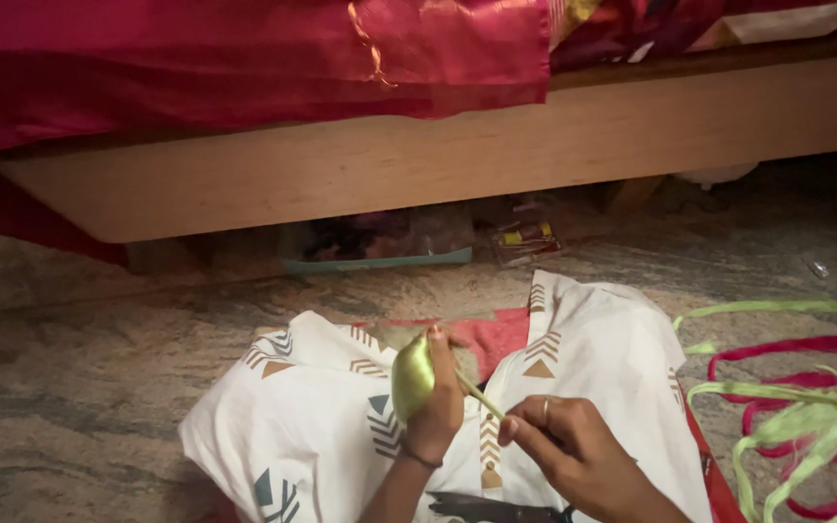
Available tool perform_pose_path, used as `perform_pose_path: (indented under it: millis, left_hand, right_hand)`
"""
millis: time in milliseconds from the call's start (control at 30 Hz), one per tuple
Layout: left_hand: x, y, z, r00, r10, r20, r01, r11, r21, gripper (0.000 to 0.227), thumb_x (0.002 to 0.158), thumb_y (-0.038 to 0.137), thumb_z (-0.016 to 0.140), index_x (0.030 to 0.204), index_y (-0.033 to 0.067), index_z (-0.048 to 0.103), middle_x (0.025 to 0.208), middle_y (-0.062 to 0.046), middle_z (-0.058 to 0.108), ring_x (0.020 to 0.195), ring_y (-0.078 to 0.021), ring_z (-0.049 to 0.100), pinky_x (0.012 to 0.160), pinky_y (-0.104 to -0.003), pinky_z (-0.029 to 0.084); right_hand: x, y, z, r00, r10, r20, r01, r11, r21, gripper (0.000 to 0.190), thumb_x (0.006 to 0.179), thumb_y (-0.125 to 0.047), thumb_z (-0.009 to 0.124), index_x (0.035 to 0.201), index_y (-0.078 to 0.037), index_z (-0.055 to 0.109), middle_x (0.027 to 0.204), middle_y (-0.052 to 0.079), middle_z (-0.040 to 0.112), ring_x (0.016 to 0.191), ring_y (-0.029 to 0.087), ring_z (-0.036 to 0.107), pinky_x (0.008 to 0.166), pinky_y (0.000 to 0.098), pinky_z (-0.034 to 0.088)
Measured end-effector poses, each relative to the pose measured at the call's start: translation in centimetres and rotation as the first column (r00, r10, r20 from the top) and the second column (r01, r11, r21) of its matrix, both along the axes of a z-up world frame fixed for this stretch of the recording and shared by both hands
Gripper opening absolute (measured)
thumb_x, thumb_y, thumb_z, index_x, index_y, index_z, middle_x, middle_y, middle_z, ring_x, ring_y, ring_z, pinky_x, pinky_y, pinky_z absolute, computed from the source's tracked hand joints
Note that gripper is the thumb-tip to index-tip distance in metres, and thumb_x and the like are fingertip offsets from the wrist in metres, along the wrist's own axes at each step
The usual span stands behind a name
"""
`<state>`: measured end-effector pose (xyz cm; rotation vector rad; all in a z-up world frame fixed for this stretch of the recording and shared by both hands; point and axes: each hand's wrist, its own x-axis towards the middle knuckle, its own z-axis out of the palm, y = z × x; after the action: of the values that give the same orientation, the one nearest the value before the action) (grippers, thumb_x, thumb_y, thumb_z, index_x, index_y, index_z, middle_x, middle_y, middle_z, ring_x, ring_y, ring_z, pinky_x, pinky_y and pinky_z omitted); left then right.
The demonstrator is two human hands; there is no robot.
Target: Sewing or attaching light green ribbons onto a piece of white fabric using a needle and thread.
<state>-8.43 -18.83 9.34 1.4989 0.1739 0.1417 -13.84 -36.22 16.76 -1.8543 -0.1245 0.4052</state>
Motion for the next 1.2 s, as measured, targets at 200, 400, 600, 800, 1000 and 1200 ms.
perform_pose_path:
  millis: [200, 400, 600, 800, 1000, 1200]
  left_hand:
    - [-2.1, -1.2, -5.3, 0.762, -0.02, 0.647, -0.285, 0.887, 0.363, 0.039, 0.12, 0.026, 0.036, 0.124, -0.0065, 0.056, 0.101, -0.013, 0.07, 0.092, -0.0208, 0.063, 0.076, -0.031, 0.05]
    - [-5.4, 0.0, -7.9, 0.749, -0.66, -0.065, 0.662, 0.75, 0.008, 0.055, 0.115, 0.04, 0.028, 0.142, 0.015, 0.069, 0.07, -0.005, 0.053, 0.059, -0.0064, 0.049, 0.056, -0.021, 0.042]
    - [-8.1, -0.5, -5.4, 0.268, -0.952, -0.151, 0.632, 0.292, -0.718, 0.068, 0.108, 0.056, 0.033, 0.167, 0.0248, 0.027, 0.073, 0.002, 0.065, 0.046, -0.0015, 0.04, 0.043, -0.018, 0.03]
    - [-9.8, 1.4, -3.3, 0.392, -0.892, 0.225, 0.369, -0.071, -0.927, 0.075, 0.109, 0.032, 0.042, 0.173, 0.0025, 0.019, 0.065, 0.004, 0.055, 0.05, -0.0053, 0.044, 0.049, -0.021, 0.034]
    - [-7.4, 8.3, -3.1, 0.406, -0.663, 0.629, 0.655, -0.269, -0.706, 0.085, 0.096, 0.019, 0.061, 0.168, 0.0111, 0.018, 0.064, 0.007, 0.047, 0.052, -0.0069, 0.037, 0.051, -0.024, 0.03]
    - [-7.4, 12.4, -0.1, 0.493, -0.442, 0.749, 0.671, -0.355, -0.651, 0.05, 0.114, 0.027, 0.043, 0.162, 0.0134, 0.042, 0.064, 0.006, 0.05, 0.045, -0.0081, 0.026, 0.044, -0.028, 0.023]
  right_hand:
    - [-0.6, -2.8, -0.4, 0.981, 0.187, -0.054, -0.194, 0.955, -0.223, 0.028, 0.097, -0.026, 0.064, 0.085, -0.003, 0.077, 0.062, 0.006, 0.062, 0.063, 0.013, 0.057, 0.062, 0.0325, 0.049]
    - [2.7, -7.1, -3.4, 0.995, 0.098, 0.019, -0.086, 0.939, -0.334, 0.023, 0.093, -0.02, 0.062, 0.09, -0.003, 0.076, 0.076, 0.007, 0.079, 0.071, 0.014, 0.072, 0.07, 0.0325, 0.058]
    - [11.8, -14.3, -9.9, 0.967, 0.024, 0.254, 0.145, 0.766, -0.626, 0.024, 0.089, -0.016, 0.061, 0.097, -0.008, 0.081, 0.092, 0.011, 0.082, 0.082, 0.02, 0.076, 0.079, 0.037, 0.059]
    - [15.3, -21.8, -11.7, 0.961, -0.165, 0.222, 0.277, 0.572, -0.772, 0.025, 0.094, -0.023, 0.064, 0.109, -0.012, 0.079, 0.091, 0.013, 0.079, 0.067, 0.026, 0.07, 0.066, 0.0424, 0.059]
    - [16.7, -39.6, -17.0, 0.932, -0.319, 0.17, 0.263, 0.276, -0.924, 0.026, 0.106, -0.029, 0.063, 0.106, -0.014, 0.085, 0.089, 0.012, 0.077, 0.062, 0.02, 0.064, 0.057, 0.0356, 0.058]
    - [11.4, -48.8, -13.3, 0.974, -0.091, 0.209, 0.224, 0.222, -0.949, 0.019, 0.089, -0.026, 0.069, 0.098, -0.016, 0.082, 0.1, 0.003, 0.077, 0.069, 0.021, 0.07, 0.064, 0.0362, 0.057]
